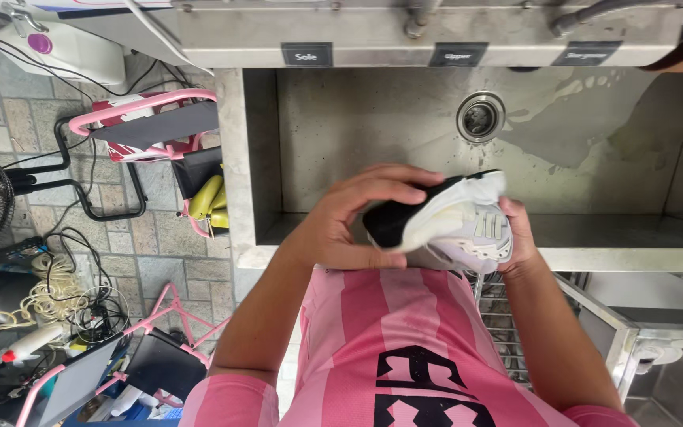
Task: The person cleans a pair of sneakers by applying cleaning foam, scrubbing them against a stationary brush under running water, and wiping them with a cloth.
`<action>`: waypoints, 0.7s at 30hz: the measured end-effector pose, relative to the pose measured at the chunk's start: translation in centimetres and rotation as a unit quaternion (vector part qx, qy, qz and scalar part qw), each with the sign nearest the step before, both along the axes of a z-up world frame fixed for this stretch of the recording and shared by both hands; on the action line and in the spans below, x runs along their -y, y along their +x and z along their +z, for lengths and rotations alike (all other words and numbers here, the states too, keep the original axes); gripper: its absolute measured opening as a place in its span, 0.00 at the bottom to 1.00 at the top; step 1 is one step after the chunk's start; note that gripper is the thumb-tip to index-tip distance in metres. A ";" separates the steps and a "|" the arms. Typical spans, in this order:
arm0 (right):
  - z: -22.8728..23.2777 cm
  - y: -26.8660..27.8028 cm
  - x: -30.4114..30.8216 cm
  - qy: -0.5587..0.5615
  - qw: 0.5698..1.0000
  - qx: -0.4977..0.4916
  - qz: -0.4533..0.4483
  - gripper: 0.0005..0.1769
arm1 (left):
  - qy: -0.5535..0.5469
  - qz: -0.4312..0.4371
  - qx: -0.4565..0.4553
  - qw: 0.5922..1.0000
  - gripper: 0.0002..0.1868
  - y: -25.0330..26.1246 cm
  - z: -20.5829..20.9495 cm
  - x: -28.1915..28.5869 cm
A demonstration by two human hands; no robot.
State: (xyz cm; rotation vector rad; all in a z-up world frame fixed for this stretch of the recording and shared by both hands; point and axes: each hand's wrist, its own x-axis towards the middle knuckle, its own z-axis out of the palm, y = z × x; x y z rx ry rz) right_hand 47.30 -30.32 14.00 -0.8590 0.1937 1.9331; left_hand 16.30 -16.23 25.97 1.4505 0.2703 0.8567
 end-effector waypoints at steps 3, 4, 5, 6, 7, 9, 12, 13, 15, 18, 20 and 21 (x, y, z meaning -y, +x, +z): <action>-0.5 3.1 0.1 -0.055 0.990 -0.003 0.126 0.46 | -0.038 -0.052 0.066 0.996 0.41 3.7 0.8 1.1; -0.4 3.8 0.0 -0.070 0.988 -0.003 0.135 0.45 | -0.057 -0.047 0.080 0.994 0.41 4.7 0.9 1.8; -0.3 4.4 -0.2 -0.085 0.986 -0.003 0.144 0.45 | -0.075 -0.044 0.094 0.992 0.41 5.8 0.9 2.4; 0.0 4.9 -0.3 -0.099 0.983 -0.003 0.153 0.44 | -0.084 -0.021 0.093 0.992 0.40 6.6 1.0 3.1; 0.6 5.4 -0.6 -0.104 0.981 0.034 0.158 0.44 | -0.092 0.001 0.089 0.992 0.39 7.1 1.1 3.6; 1.9 6.4 -0.6 -0.116 0.974 0.107 0.166 0.43 | -0.113 0.041 0.081 0.989 0.38 8.0 1.2 4.6; 3.5 7.1 -0.9 -0.057 0.969 0.188 0.152 0.34 | -0.173 0.092 0.070 0.978 0.38 8.4 1.5 6.0; 4.2 7.2 -0.9 0.041 0.935 0.326 0.132 0.28 | -0.180 0.107 0.064 0.976 0.38 8.5 1.7 5.8; 5.8 6.8 0.0 0.224 0.787 0.568 0.081 0.16 | -0.191 0.138 0.049 0.971 0.37 8.6 2.0 5.6; 8.8 7.3 1.1 0.409 0.572 0.699 0.132 0.12 | -0.177 0.167 0.013 0.970 0.37 8.3 2.1 5.4; 9.1 5.5 0.9 0.481 0.551 0.649 0.209 0.16 | -0.187 0.155 0.004 0.970 0.37 8.0 2.4 4.8; 9.2 4.8 0.5 0.514 0.536 0.623 0.245 0.18 | -0.206 0.138 0.009 0.969 0.37 7.8 2.6 4.3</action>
